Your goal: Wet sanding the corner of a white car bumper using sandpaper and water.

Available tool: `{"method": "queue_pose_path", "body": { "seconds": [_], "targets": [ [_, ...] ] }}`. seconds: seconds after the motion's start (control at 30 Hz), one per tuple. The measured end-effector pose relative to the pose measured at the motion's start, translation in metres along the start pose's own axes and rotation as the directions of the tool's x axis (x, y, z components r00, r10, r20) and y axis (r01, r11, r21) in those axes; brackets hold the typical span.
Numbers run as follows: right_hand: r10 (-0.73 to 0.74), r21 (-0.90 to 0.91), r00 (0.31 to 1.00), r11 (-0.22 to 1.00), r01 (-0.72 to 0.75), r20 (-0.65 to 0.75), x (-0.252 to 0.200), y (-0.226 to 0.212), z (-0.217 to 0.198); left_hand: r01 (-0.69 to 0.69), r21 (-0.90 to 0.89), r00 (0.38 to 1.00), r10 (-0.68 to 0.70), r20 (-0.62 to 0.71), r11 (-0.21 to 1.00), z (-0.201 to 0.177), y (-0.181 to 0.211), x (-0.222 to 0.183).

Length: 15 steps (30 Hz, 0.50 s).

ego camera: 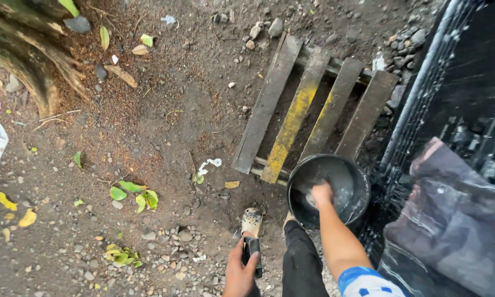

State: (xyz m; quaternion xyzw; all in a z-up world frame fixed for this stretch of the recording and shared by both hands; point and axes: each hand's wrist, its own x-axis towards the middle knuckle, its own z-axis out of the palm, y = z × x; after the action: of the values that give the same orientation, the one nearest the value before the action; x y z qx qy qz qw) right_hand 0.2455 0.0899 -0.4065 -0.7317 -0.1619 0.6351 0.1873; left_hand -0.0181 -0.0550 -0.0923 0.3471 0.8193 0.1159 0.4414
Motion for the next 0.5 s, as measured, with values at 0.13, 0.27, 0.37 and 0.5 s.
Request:
{"method": "queue_pose_path", "body": {
  "seconds": [0.13,0.27,0.37,0.5],
  "targets": [
    [-0.026,0.389,0.999,0.92,0.032,-0.021,-0.019,0.004,-0.031,-0.045,0.001,0.998,0.045,0.048,0.999,-0.004,0.04,0.002],
    [-0.121,0.698,0.97,0.713,-0.061,0.209,-0.134,-0.072,-0.069,-0.261,0.002,0.965,0.261,0.039,0.965,0.0,0.057,0.015],
    [-0.316,0.818,0.903,0.572,-0.062,0.289,-0.242,-0.129,-0.095,-0.281,-0.039,0.946,0.283,0.159,0.959,-0.012,0.116,0.015],
    [-0.665,0.962,0.7,0.244,-0.126,0.26,-0.351,-0.129,-0.106,-0.311,-0.231,0.884,0.37,0.287,0.922,0.013,0.153,0.026]
  ]
}}
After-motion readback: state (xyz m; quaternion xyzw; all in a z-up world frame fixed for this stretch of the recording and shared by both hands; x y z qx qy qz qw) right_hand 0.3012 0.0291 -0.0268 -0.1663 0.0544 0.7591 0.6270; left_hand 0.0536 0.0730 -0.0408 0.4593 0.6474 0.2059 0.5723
